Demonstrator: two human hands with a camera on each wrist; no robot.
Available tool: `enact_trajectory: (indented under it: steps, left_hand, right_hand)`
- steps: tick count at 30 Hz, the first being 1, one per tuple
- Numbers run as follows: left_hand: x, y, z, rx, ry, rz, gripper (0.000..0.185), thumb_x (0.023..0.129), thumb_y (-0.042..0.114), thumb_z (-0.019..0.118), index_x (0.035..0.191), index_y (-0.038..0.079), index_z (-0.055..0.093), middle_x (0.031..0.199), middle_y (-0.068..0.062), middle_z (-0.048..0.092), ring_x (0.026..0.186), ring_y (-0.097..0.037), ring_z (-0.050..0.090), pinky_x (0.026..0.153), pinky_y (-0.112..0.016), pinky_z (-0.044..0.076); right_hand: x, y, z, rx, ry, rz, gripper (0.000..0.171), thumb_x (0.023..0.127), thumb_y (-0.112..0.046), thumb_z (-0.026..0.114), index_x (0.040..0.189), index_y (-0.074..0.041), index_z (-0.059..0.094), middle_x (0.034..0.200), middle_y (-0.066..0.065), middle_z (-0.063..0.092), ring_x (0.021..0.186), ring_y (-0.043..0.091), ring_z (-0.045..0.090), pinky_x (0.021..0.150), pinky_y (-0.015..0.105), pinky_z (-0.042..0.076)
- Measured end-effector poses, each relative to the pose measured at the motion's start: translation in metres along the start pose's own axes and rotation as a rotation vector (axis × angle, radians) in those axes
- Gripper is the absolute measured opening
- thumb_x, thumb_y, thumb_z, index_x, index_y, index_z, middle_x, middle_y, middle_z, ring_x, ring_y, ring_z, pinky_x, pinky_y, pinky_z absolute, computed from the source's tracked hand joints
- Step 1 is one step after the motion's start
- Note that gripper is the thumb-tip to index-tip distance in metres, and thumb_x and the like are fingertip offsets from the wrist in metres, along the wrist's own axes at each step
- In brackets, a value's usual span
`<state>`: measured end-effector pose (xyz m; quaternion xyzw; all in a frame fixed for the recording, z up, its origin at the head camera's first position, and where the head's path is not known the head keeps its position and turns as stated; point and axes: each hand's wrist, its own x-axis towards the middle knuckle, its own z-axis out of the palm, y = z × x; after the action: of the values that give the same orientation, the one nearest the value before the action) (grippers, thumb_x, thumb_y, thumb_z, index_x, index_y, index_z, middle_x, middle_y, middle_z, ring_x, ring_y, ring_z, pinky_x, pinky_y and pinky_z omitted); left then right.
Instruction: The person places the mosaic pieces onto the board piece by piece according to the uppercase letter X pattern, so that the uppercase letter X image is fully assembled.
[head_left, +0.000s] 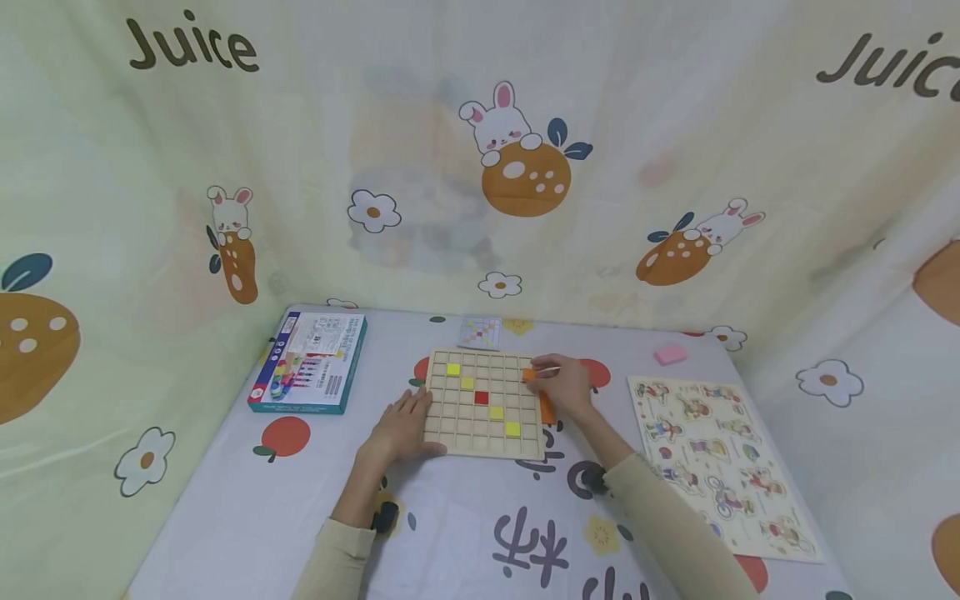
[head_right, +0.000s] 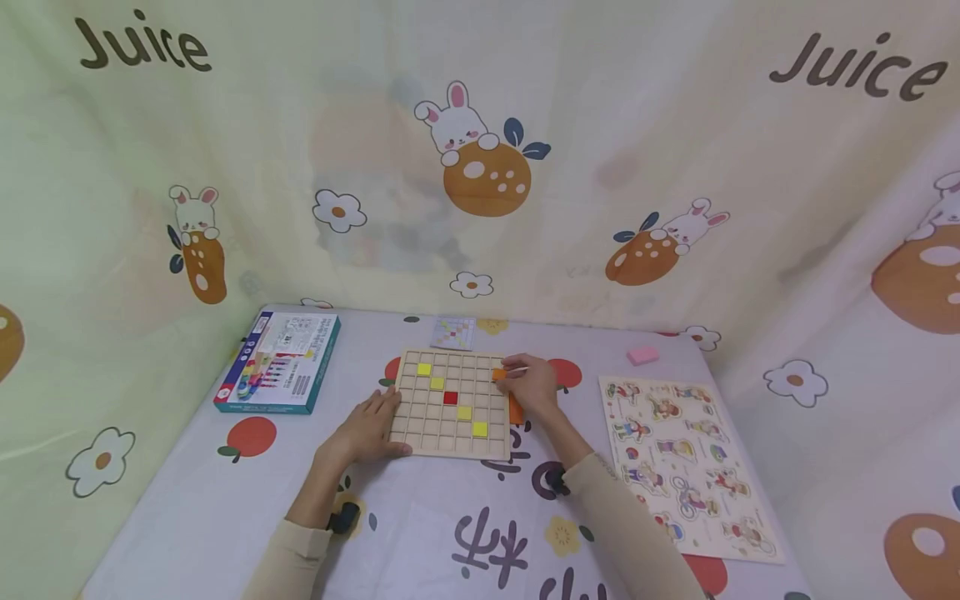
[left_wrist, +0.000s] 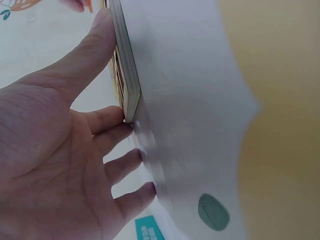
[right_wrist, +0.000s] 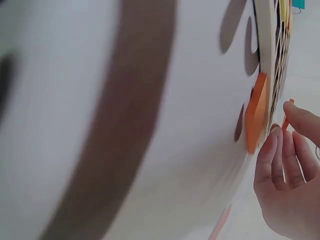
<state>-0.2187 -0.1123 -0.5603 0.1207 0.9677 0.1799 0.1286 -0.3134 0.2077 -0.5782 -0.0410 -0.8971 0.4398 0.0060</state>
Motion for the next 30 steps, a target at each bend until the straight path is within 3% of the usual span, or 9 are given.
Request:
enact_trajectory:
  steps: [10,20,30]
  left_hand:
    - [-0.003,0.003,-0.001,0.016,-0.014,0.011,0.102,0.087,0.05,0.082,0.162,0.002,0.032,0.17,-0.018,0.027,0.158,-0.04,0.022,0.125,-0.06,0.025]
    - [-0.004,0.007,-0.003,0.014,-0.013,0.003,0.103,0.086,0.05,0.083,0.162,0.003,0.032,0.17,-0.017,0.028,0.158,-0.039,0.021,0.126,-0.059,0.024]
    - [-0.004,0.005,-0.005,0.013,-0.003,0.0,0.102,0.086,0.049,0.083,0.162,0.003,0.033,0.17,-0.017,0.028,0.158,-0.039,0.022,0.126,-0.058,0.024]
  right_hand:
    - [0.004,-0.011,0.016,-0.024,-0.042,0.036,0.032,0.082,-0.016,0.089,0.112,-0.017,0.079,0.11,0.003,0.075,0.095,0.023,0.07,0.08,0.035,0.06]
    - [0.008,-0.011,0.019,-0.054,-0.05,-0.022,0.03,0.082,-0.014,0.089,0.11,-0.015,0.078,0.101,0.001,0.077,0.095,0.02,0.072,0.084,0.037,0.062]
    - [0.003,-0.021,0.017,-0.001,-0.088,-0.03,0.03,0.089,-0.013,0.084,0.117,-0.012,0.075,0.108,0.004,0.076,0.101,0.023,0.072,0.09,0.038,0.062]
